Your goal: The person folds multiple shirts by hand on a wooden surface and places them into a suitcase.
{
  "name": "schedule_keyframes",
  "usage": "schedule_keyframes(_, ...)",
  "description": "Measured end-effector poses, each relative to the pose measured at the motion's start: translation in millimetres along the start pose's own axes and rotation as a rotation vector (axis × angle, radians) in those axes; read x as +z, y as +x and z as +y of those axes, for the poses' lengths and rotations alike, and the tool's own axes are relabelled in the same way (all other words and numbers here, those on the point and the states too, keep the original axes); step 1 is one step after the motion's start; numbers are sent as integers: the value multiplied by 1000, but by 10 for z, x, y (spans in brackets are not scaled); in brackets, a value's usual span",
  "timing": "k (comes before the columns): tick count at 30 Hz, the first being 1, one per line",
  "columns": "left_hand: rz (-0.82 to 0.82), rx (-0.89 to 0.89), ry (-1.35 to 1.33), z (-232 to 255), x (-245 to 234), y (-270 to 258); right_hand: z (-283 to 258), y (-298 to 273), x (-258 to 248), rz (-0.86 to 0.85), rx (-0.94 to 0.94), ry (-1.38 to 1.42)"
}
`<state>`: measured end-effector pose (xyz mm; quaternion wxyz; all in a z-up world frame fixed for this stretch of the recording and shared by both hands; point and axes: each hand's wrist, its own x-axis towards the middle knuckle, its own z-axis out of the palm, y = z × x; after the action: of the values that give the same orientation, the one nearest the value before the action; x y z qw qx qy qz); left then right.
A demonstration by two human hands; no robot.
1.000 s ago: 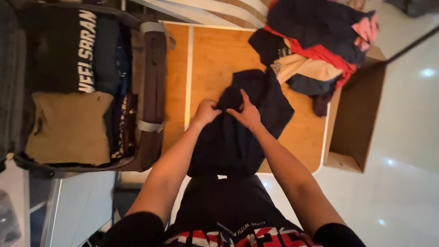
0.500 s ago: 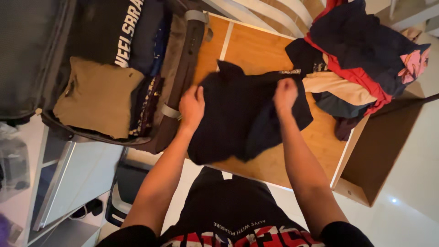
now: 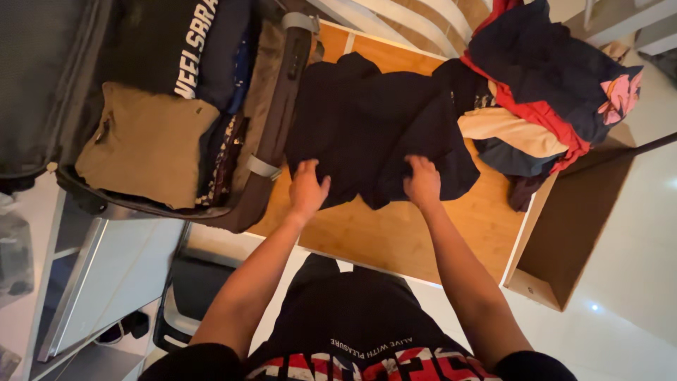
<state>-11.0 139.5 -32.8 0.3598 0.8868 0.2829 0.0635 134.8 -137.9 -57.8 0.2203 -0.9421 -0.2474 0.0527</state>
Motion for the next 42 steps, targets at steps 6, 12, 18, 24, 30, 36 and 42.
schedule_keyframes(6, -396, 63, 356, -345, 97, -251, 158, -335, 129, -142, 16, -287)
schedule_keyframes(12, -387, 225, 465, -717, 342, -403, 409, -675, 210, -119, 140, -388)
schedule_keyframes(18, -429, 298, 460, -901, 437, -728, 512, -1223, 104, -147, 332, -399)
schedule_keyframes(24, -543, 335, 460, -700, 274, -1104, 487, -1695, 101, -167, 513, -452)
schedule_keyframes(30, -715, 220, 390, -652, 116, -1257, 182, -1856, 105, -171, 514, -526)
schedule_keyframes(36, -295, 489, 388, -1122, 275, -1275, -306, -1948, 421, -71, 179, -278)
schedule_keyframes(42, -592, 163, 556, -666, 241, -1088, -482, -2207, 460, 15, 230, -74)
